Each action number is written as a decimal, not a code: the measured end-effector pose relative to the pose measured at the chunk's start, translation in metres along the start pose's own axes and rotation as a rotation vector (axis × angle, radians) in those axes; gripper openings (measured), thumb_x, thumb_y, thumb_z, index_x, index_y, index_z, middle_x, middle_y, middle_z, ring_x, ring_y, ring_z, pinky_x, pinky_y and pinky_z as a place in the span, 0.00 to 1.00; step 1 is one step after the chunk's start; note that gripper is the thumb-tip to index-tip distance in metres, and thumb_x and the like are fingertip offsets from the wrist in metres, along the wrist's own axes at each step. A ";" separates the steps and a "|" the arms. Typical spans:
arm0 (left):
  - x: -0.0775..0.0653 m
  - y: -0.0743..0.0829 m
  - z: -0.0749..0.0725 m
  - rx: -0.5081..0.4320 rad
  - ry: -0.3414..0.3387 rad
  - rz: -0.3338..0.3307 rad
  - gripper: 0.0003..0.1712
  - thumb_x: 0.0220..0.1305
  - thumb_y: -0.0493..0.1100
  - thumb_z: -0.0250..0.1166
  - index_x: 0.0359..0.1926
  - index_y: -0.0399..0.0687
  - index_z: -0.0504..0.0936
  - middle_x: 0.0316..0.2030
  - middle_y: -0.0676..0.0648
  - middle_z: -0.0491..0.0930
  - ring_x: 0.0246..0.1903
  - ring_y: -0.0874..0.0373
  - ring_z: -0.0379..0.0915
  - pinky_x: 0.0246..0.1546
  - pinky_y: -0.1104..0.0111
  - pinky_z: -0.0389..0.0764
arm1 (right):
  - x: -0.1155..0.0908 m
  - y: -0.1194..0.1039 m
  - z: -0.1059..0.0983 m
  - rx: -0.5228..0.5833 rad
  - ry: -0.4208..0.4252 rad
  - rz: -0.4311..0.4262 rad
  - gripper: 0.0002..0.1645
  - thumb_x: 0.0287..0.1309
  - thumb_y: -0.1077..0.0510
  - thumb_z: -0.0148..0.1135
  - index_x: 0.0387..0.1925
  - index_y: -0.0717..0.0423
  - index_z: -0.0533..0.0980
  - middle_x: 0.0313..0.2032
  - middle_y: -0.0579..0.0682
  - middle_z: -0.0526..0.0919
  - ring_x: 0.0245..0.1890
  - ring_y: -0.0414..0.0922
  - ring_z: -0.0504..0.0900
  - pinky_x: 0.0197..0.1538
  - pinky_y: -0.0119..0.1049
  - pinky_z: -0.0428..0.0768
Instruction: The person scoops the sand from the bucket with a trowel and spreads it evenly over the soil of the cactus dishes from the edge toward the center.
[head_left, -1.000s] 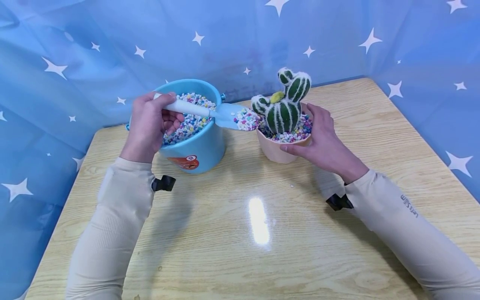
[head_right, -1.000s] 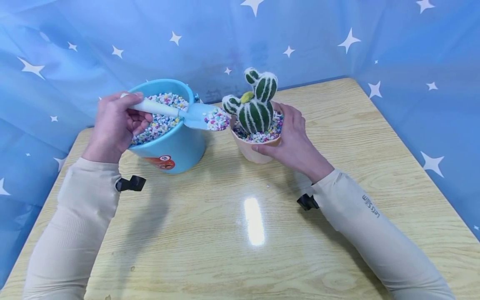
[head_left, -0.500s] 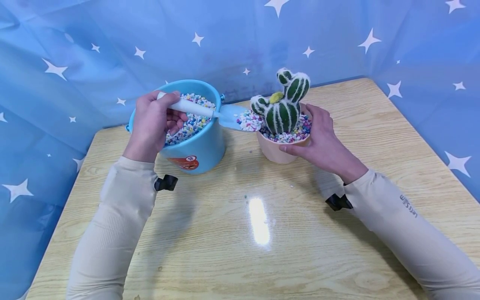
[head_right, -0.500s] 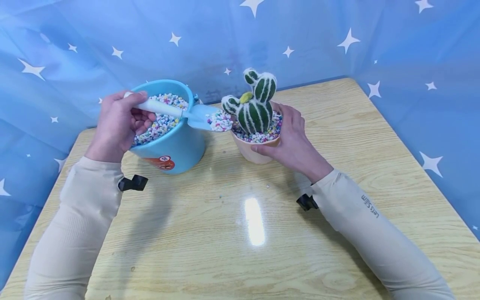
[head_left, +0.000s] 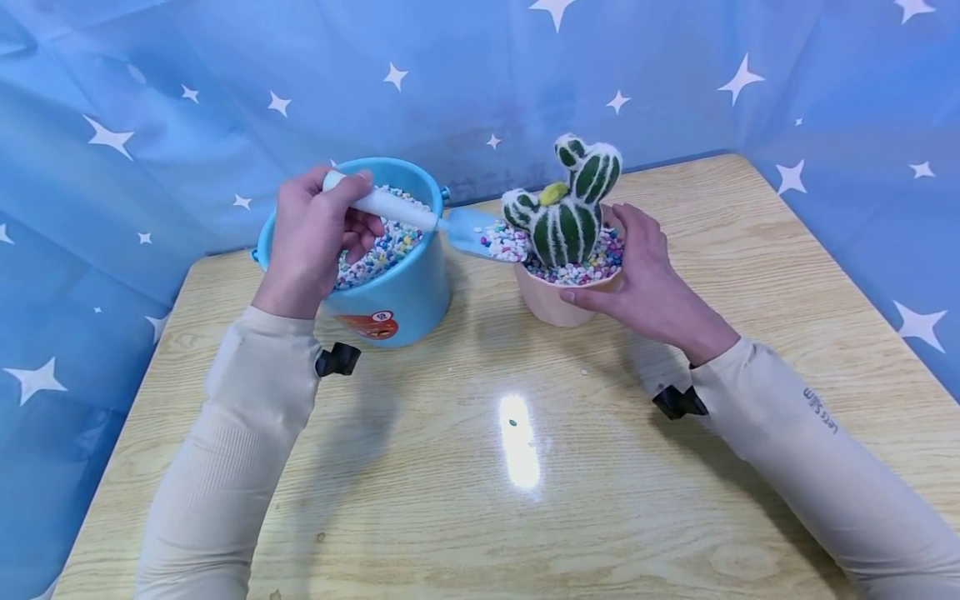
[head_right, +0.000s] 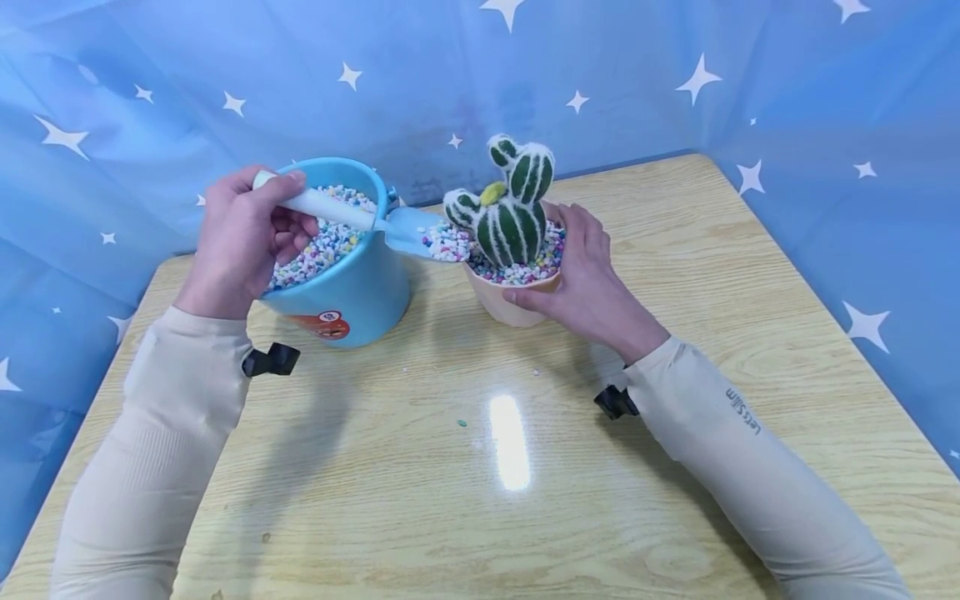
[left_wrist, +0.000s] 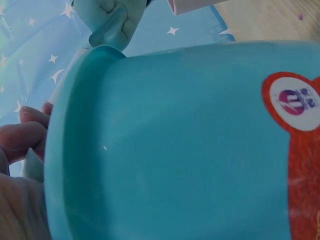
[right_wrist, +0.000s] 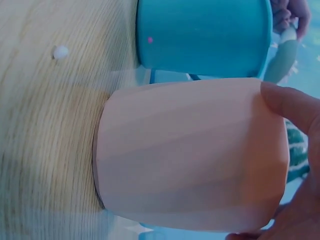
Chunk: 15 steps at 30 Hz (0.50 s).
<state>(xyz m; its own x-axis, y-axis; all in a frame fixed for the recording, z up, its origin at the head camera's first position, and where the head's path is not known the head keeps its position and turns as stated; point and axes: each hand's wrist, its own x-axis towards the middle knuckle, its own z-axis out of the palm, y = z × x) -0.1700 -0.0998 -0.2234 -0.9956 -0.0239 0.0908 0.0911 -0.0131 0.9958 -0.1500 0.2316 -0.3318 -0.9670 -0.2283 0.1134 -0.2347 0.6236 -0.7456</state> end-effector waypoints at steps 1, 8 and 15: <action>0.000 0.001 0.001 -0.001 -0.002 0.001 0.13 0.68 0.40 0.63 0.42 0.32 0.72 0.19 0.39 0.77 0.12 0.56 0.71 0.09 0.73 0.67 | 0.000 0.000 0.000 0.005 -0.001 -0.001 0.71 0.48 0.39 0.76 0.76 0.56 0.37 0.73 0.61 0.39 0.71 0.58 0.41 0.67 0.63 0.52; 0.000 0.004 0.004 0.009 -0.011 0.022 0.13 0.69 0.40 0.63 0.38 0.33 0.71 0.18 0.39 0.77 0.12 0.56 0.71 0.08 0.74 0.65 | 0.000 0.001 0.000 0.010 -0.009 -0.016 0.70 0.50 0.41 0.75 0.77 0.55 0.37 0.74 0.59 0.39 0.72 0.57 0.40 0.68 0.63 0.50; -0.001 0.008 0.008 0.004 -0.016 0.029 0.14 0.68 0.40 0.64 0.36 0.33 0.70 0.18 0.39 0.77 0.11 0.56 0.71 0.08 0.73 0.65 | 0.000 0.001 -0.001 0.013 -0.008 -0.026 0.69 0.50 0.42 0.76 0.76 0.56 0.38 0.73 0.59 0.40 0.71 0.57 0.43 0.68 0.62 0.51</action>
<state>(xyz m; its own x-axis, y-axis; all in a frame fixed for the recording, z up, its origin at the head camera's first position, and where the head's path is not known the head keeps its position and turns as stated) -0.1683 -0.0920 -0.2159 -0.9928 -0.0077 0.1199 0.1199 -0.0082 0.9927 -0.1501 0.2329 -0.3324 -0.9598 -0.2503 0.1271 -0.2580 0.6078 -0.7510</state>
